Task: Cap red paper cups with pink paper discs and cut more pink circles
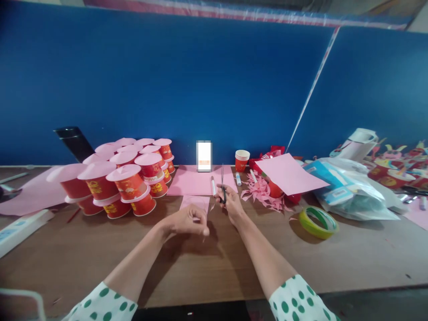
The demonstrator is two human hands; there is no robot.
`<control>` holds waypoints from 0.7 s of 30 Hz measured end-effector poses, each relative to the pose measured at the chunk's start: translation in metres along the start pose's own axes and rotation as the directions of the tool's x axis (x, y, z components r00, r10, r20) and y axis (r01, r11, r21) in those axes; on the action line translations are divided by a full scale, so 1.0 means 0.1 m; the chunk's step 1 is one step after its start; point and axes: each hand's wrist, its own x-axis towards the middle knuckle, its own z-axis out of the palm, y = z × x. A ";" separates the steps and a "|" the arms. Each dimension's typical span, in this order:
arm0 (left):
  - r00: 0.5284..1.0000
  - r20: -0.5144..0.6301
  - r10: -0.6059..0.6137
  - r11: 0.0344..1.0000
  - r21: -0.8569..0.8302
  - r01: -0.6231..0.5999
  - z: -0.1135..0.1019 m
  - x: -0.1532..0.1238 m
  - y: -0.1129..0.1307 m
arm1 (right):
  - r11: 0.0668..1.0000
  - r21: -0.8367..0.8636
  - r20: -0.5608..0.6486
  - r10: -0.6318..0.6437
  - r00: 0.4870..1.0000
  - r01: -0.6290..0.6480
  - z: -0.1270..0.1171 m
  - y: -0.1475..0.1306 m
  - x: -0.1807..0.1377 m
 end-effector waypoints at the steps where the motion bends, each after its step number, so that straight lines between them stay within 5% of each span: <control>1: 0.991 0.128 -0.041 0.997 -0.058 0.049 0.01 -0.01 0.01 | 1.000 -0.002 -0.037 -0.007 0.999 0.007 -0.02 0.00 0.02; 3: 0.991 0.116 -0.066 0.989 -0.122 0.080 0.01 0.01 -0.03 | 1.000 -0.008 -0.079 -0.011 0.997 0.010 -0.04 0.01 0.03; 5: 0.978 -0.200 -0.061 0.995 -0.091 0.043 -0.05 0.06 -0.13 | 1.000 0.011 -0.087 0.003 0.996 -0.002 -0.03 0.02 0.02; 7: 0.858 -0.508 -0.076 0.997 -0.021 0.076 -0.17 0.10 -0.26 | 0.997 0.075 -0.073 0.029 0.997 -0.024 0.00 0.02 0.00; 10: 0.547 -0.832 -0.091 0.990 -0.018 0.137 -0.39 0.10 -0.43 | 0.975 0.193 -0.024 0.112 0.993 -0.105 0.04 -0.03 -0.04; 12: 0.479 -0.868 -0.128 0.984 -0.050 0.173 -0.51 0.07 -0.49 | 0.954 0.238 0.039 0.180 0.983 -0.184 0.05 -0.08 -0.05; 14: 0.455 -0.866 -0.206 0.973 -0.132 0.188 -0.56 0.03 -0.49 | 0.934 0.252 0.117 0.231 0.966 -0.254 0.06 -0.12 -0.06; 21: 0.547 -0.674 -0.497 0.866 -0.423 0.266 -0.48 0.01 -0.28 | 0.926 0.226 0.226 0.252 0.941 -0.302 0.06 -0.09 -0.07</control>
